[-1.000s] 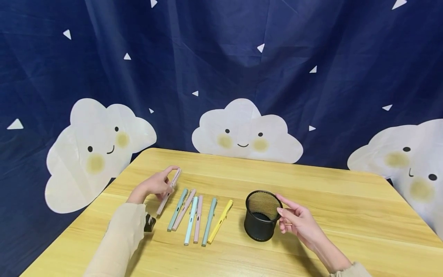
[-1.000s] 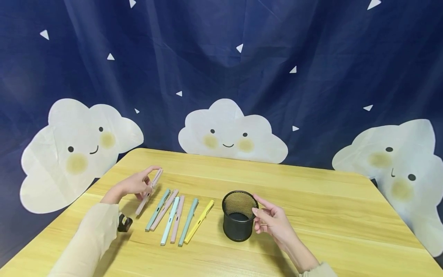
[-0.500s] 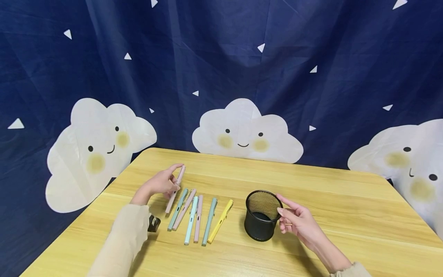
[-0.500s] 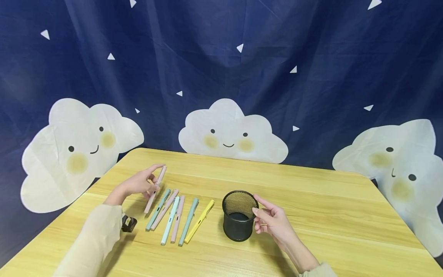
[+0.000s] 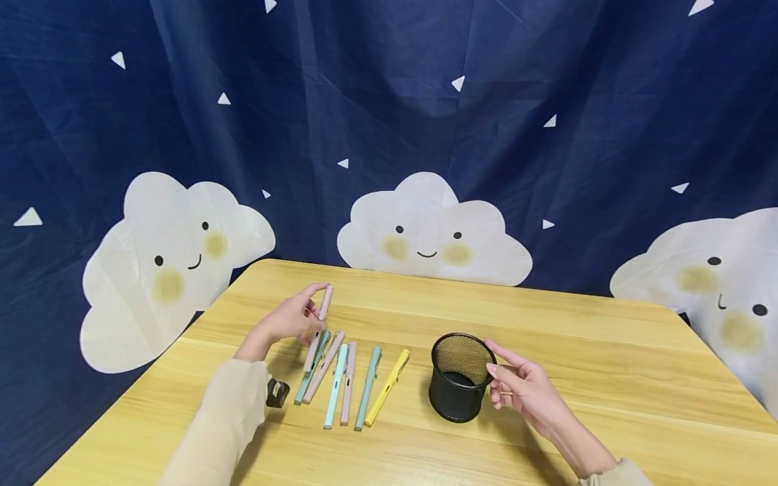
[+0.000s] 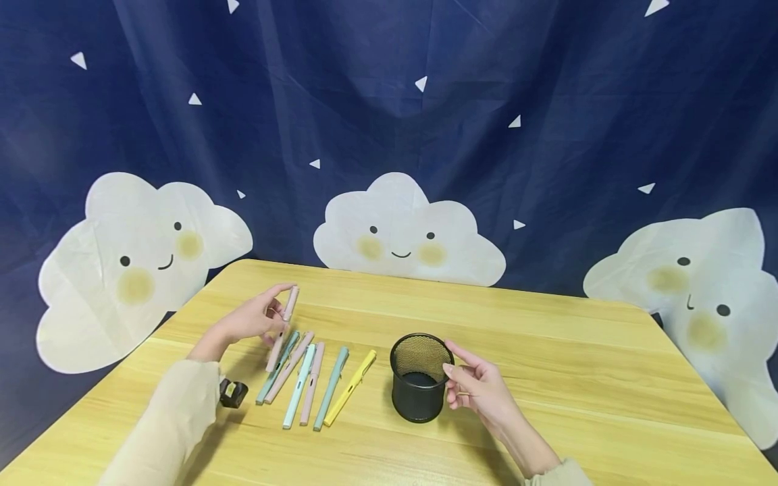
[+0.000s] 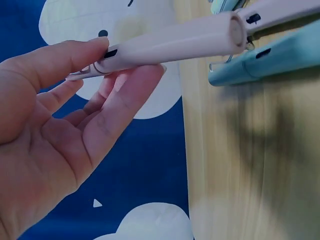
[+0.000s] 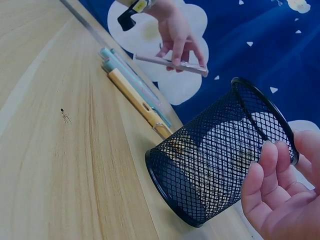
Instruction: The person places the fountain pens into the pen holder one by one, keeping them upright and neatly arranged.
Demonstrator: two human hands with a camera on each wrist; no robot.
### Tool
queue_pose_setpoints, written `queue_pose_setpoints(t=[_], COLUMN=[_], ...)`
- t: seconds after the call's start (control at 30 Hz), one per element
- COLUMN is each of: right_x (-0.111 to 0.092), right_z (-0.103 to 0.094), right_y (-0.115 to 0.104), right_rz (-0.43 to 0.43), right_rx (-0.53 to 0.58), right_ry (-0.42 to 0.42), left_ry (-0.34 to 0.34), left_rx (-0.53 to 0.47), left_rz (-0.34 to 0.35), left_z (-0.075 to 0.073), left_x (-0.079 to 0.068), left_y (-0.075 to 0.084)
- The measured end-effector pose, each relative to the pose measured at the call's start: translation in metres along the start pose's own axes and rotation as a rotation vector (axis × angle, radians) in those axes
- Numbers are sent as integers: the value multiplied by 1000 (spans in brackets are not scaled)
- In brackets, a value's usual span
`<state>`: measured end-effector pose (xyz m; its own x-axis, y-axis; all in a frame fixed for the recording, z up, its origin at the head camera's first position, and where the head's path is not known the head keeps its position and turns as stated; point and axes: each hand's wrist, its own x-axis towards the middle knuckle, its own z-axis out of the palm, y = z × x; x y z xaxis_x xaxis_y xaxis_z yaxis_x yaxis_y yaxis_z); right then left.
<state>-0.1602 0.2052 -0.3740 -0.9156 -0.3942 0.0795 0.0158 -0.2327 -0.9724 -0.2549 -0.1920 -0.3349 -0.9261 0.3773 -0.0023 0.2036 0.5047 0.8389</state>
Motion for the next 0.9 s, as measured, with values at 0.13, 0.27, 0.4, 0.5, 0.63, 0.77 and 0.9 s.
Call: queue_pose_setpoints(t=[0.13, 0.27, 0.4, 0.5, 0.63, 0.77, 0.9], right_x=[0, 0, 0, 0, 0, 0, 0], right_z=[0, 0, 0, 0, -1, -1, -1], right_y=[0, 0, 0, 1, 2, 2, 1], right_rz=[1, 11, 27, 27, 26, 25, 21], right_rx=[-4, -13, -25, -30, -30, -20, -12], right_ry=[5, 20, 38, 35, 30, 31, 28], left_ry=[2, -11, -19, -19, -32, -45, -45], left_rx=[-17, -39, -41, -26, -26, -32, -27], left_rz=[12, 17, 39, 58, 73, 77, 75], left_z=[3, 7, 10, 12, 15, 17, 20], left_x=[3, 4, 5, 6, 7, 9, 11], left_y=[2, 5, 8, 10, 11, 10, 11])
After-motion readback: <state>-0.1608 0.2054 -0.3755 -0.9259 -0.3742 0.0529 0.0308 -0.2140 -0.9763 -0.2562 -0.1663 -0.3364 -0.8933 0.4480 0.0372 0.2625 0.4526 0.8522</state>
